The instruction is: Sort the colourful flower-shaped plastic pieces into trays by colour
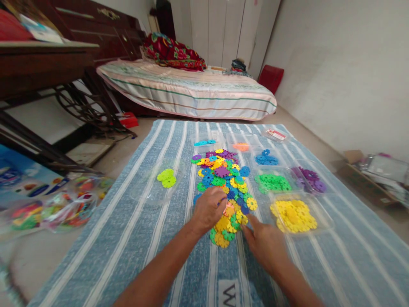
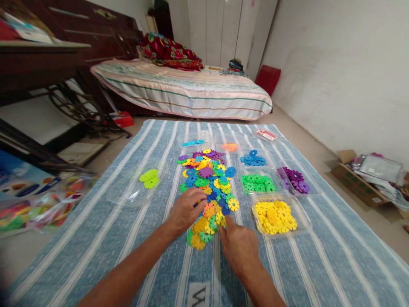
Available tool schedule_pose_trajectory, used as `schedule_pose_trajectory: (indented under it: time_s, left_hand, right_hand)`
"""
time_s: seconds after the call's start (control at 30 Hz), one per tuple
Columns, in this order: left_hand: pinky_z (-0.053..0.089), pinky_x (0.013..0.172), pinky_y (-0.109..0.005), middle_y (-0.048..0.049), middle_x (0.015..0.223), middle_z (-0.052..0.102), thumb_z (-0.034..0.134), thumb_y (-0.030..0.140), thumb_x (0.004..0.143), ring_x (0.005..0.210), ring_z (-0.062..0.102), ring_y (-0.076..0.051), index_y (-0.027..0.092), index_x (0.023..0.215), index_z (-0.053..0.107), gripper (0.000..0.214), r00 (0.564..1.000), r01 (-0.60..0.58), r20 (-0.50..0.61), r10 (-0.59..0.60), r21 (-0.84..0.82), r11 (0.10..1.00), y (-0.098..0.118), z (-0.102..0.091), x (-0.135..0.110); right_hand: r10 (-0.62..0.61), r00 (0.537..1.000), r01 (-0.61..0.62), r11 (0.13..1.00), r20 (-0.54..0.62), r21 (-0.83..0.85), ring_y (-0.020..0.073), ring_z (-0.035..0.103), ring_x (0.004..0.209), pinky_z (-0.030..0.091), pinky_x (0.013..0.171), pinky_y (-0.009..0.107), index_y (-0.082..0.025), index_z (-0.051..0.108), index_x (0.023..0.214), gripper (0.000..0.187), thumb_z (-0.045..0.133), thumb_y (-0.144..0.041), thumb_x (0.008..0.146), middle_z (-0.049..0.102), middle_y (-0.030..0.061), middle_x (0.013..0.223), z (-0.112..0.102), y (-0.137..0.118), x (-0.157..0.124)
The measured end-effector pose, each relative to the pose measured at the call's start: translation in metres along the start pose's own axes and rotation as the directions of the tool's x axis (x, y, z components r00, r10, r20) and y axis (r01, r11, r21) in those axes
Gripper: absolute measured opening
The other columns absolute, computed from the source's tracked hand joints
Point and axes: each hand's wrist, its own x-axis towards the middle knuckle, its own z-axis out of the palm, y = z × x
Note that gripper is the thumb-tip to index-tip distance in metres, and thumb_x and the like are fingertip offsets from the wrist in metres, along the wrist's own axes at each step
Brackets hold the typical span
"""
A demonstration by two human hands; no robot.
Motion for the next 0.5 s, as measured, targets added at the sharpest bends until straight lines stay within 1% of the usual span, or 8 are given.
schedule_pose_trajectory:
  time_s: [0.07, 0.1, 0.2, 0.27, 0.33, 0.5]
  left_hand:
    - [0.042, 0.085, -0.031, -0.0047, 0.088, 0.06, 0.047, 0.022, 0.084, 0.091, 0.053, -0.018, 0.018, 0.08, 0.061, 0.015, 0.993, -0.077, 0.101, 0.066, 0.105, 0.992, 0.014, 0.007, 0.005]
    - [0.042, 0.084, -0.033, -0.0053, 0.089, 0.059, 0.049, 0.024, 0.084, 0.091, 0.052, -0.019, 0.017, 0.081, 0.06, 0.014, 0.986, -0.093, 0.148, 0.07, 0.155, 0.983, 0.021, 0.01, 0.008]
    - [0.043, 0.082, -0.036, -0.0077, 0.092, 0.056, 0.053, 0.031, 0.082, 0.092, 0.05, -0.022, 0.017, 0.083, 0.059, 0.016, 0.968, -0.091, 0.251, 0.02, 0.277, 0.957, 0.036, 0.02, 0.017]
    - [0.043, 0.081, -0.037, -0.0091, 0.094, 0.054, 0.056, 0.034, 0.08, 0.094, 0.049, -0.024, 0.016, 0.084, 0.06, 0.019, 0.957, -0.076, 0.288, -0.024, 0.331, 0.941, 0.042, 0.024, 0.021]
    - [0.043, 0.08, -0.037, -0.0096, 0.095, 0.054, 0.057, 0.033, 0.08, 0.095, 0.049, -0.024, 0.015, 0.084, 0.06, 0.019, 0.947, -0.069, 0.316, -0.053, 0.361, 0.93, 0.044, 0.025, 0.025]
    - [0.043, 0.079, -0.036, -0.0092, 0.093, 0.055, 0.051, 0.028, 0.084, 0.093, 0.049, -0.023, 0.015, 0.082, 0.061, 0.017, 0.939, -0.071, 0.336, -0.075, 0.403, 0.913, 0.045, 0.026, 0.027]
  right_hand:
    - [0.05, 0.998, -0.048, 0.999, 0.046, -0.024, 0.0206, 0.066, 0.058, 0.033, 0.047, 0.023, -0.02, 0.058, 0.115, 0.036, 0.038, -0.037, 0.091, 0.07, 0.0065, 0.066, 0.002, -0.003, 0.004]
    - [0.071, 0.996, -0.07, 0.997, 0.058, -0.025, 0.0211, 0.066, 0.059, 0.033, 0.047, 0.023, -0.019, 0.057, 0.116, 0.036, 0.038, -0.037, 0.091, 0.07, 0.0073, 0.068, 0.002, -0.003, 0.006]
    - [0.083, 0.994, -0.084, 0.996, 0.072, 0.003, 0.0215, 0.067, 0.062, 0.033, 0.048, 0.024, -0.021, 0.057, 0.117, 0.036, 0.037, -0.037, 0.091, 0.071, 0.0075, 0.071, 0.006, 0.0, 0.01]
    - [0.053, 0.996, -0.056, 0.998, 0.069, 0.037, 0.0216, 0.067, 0.062, 0.033, 0.048, 0.024, -0.023, 0.057, 0.116, 0.035, 0.037, -0.037, 0.091, 0.071, 0.0062, 0.071, 0.009, 0.002, 0.011]
    - [0.028, 0.998, -0.031, 0.998, 0.053, 0.06, 0.0215, 0.067, 0.062, 0.033, 0.048, 0.024, -0.025, 0.057, 0.116, 0.034, 0.037, -0.037, 0.091, 0.071, 0.005, 0.07, 0.013, 0.004, 0.011]
    - [0.0, 1.0, 0.002, 0.998, -0.019, 0.069, 0.0192, 0.066, 0.058, 0.032, 0.047, 0.023, -0.025, 0.058, 0.116, 0.034, 0.039, -0.038, 0.091, 0.07, 0.0041, 0.066, 0.022, 0.008, 0.01]
